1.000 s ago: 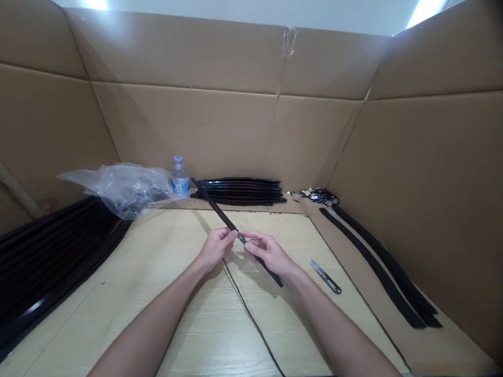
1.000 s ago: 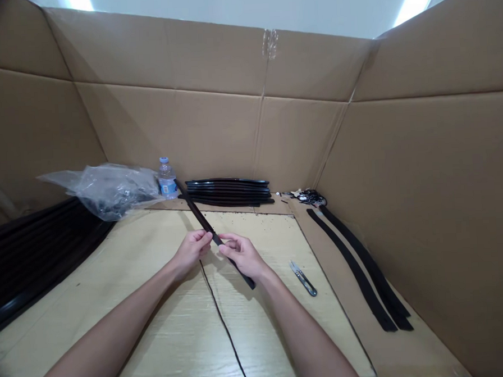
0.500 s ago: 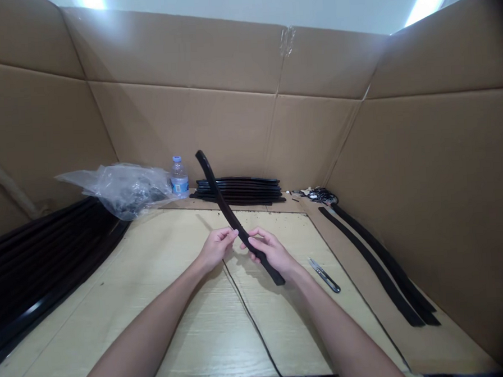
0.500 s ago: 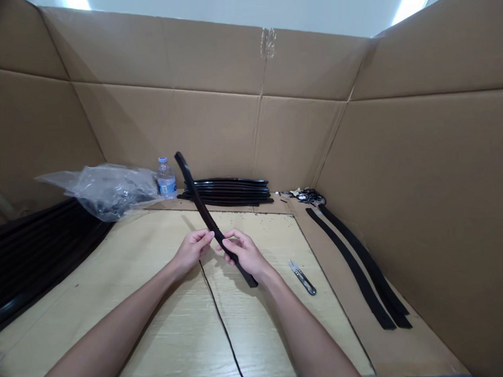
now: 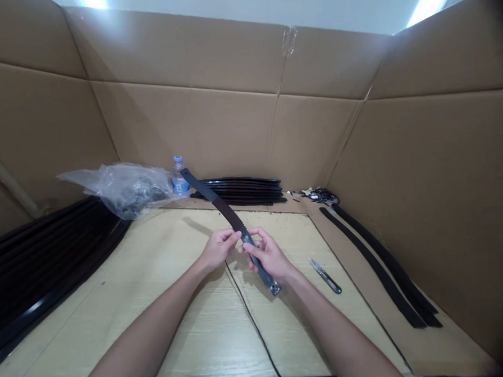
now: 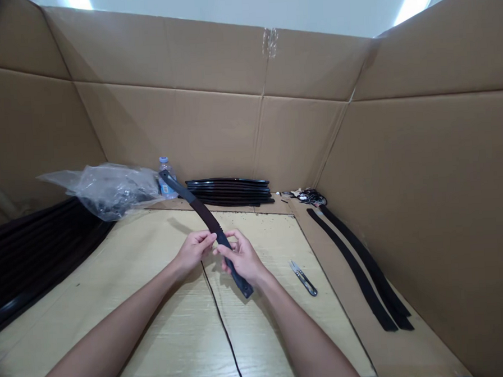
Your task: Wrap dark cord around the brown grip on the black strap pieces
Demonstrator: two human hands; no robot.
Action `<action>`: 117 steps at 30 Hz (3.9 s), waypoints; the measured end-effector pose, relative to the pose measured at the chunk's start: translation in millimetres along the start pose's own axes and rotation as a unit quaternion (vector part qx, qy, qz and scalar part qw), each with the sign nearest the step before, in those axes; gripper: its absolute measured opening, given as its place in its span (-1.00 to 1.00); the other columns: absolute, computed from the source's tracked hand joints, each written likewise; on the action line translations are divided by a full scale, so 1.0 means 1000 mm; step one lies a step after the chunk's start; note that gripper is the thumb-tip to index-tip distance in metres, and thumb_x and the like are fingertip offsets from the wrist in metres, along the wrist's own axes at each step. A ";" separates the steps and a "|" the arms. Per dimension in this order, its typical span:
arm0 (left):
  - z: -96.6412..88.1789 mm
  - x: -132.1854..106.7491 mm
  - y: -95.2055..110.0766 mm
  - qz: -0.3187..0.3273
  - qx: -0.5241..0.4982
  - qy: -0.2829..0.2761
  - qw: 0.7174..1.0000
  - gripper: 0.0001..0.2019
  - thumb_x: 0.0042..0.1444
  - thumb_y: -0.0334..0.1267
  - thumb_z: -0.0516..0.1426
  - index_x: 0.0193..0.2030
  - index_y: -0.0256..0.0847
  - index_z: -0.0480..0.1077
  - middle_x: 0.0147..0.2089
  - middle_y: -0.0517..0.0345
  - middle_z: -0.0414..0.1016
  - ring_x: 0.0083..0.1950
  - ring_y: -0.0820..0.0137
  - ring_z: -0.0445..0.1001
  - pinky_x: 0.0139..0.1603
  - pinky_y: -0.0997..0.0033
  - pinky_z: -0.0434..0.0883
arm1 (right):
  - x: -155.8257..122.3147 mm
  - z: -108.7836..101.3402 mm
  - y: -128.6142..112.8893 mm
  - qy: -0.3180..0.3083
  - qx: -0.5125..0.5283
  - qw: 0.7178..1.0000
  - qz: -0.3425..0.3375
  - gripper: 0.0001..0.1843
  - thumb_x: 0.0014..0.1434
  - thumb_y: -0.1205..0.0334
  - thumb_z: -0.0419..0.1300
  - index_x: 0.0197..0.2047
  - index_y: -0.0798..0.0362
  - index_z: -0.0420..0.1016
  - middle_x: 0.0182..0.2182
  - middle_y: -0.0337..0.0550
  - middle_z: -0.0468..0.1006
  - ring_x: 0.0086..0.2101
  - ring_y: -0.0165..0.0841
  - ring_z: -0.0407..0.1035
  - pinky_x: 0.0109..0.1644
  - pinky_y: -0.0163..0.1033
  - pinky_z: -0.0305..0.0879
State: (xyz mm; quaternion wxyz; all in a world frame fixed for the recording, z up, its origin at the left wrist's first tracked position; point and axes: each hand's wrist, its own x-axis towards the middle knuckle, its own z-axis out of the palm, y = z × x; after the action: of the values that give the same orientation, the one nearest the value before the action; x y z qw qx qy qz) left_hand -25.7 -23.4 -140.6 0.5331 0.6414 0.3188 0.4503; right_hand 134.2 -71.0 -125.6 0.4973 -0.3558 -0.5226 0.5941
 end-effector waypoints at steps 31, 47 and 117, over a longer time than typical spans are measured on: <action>-0.004 0.002 0.004 0.031 0.020 -0.010 0.999 -0.68 0.01 -0.05 0.20 -0.52 -0.31 0.37 -0.65 0.32 0.16 -0.59 0.55 0.06 -0.55 0.52 0.04 | 0.000 0.001 0.001 0.005 0.091 0.996 0.001 -0.50 -0.08 0.27 0.40 -0.04 0.03 0.40 -0.38 -0.26 0.53 -0.52 -0.50 0.34 -0.42 -0.36 0.27; 0.000 -0.002 0.009 0.020 0.022 -0.025 0.999 -0.65 0.07 -0.04 0.15 -0.53 -0.31 0.37 -0.62 0.23 0.26 -0.59 0.54 0.13 -0.57 0.52 0.05 | 0.001 0.005 0.001 0.033 0.030 0.998 -0.037 -0.71 0.10 -0.01 0.22 -0.38 0.04 0.33 -0.46 -0.24 0.51 -0.61 -0.51 0.28 -0.58 -0.39 0.16; -0.004 -0.002 0.007 0.031 0.038 -0.059 0.997 -0.65 0.10 -0.08 0.15 -0.56 -0.31 0.31 -0.59 0.28 0.18 -0.53 0.54 0.10 -0.47 0.50 0.08 | -0.002 0.003 -0.002 0.030 -0.035 0.999 -0.024 -0.63 -0.13 0.18 0.41 -0.37 0.02 0.28 -0.60 -0.39 0.45 -0.66 -0.45 0.35 -0.64 -0.36 0.29</action>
State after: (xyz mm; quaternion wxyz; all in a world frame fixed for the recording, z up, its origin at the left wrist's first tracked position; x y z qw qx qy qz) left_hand -30.5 -25.7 -134.5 0.5118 0.6963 0.2837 0.4157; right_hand 132.9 -73.9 -123.0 0.5139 -0.3780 -0.5361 0.5528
